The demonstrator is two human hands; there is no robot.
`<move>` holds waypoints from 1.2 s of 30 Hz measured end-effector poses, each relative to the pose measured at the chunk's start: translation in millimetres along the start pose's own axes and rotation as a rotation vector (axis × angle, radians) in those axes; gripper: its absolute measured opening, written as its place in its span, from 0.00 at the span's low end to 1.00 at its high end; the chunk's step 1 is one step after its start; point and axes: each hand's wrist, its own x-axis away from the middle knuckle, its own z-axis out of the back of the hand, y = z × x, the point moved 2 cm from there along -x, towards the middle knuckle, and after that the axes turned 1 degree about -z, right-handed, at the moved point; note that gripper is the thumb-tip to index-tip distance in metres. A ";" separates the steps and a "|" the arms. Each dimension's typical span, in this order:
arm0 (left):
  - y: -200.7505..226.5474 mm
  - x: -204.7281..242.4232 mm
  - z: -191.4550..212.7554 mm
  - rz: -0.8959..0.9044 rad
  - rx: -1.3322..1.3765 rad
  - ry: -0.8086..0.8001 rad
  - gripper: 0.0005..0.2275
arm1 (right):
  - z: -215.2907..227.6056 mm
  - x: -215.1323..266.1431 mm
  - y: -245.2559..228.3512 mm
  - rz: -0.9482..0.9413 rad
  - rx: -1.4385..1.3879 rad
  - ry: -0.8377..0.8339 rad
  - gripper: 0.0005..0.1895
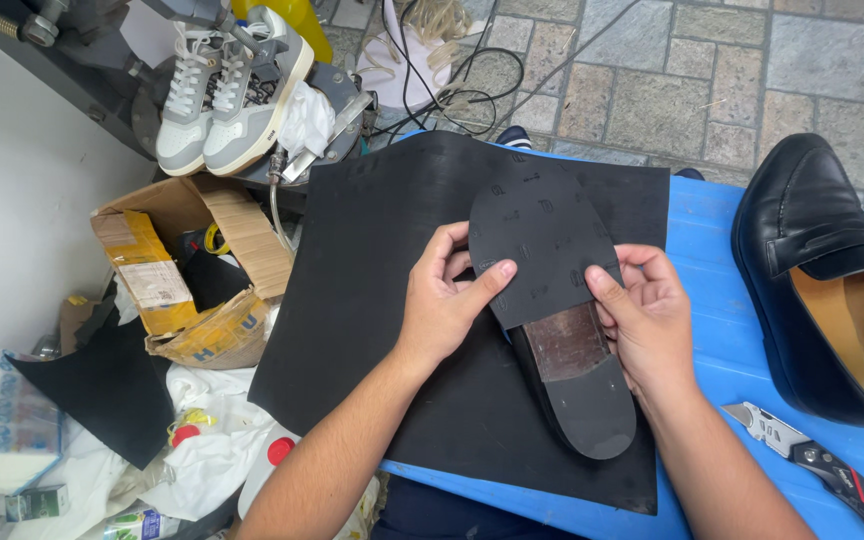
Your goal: The person traces the outline of a black loafer onto a black sheet using a pen, then uses a utility knife to cut out two insole shapes. The person checks the fit of the cut pieces against the shoes and continues trimming the material.
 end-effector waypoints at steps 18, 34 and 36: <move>0.0 -7.1 -1.7 0.002 -0.089 0.054 0.19 | -1.2 -33.5 12.9 -0.016 0.170 -0.057 0.15; -9.3 -10.5 5.7 0.026 -0.074 0.067 0.11 | -3.9 -36.5 5.9 0.022 0.252 -0.109 0.18; -7.9 -7.2 2.9 -0.049 -0.009 0.004 0.12 | -2.6 -35.4 7.1 0.040 0.223 -0.118 0.18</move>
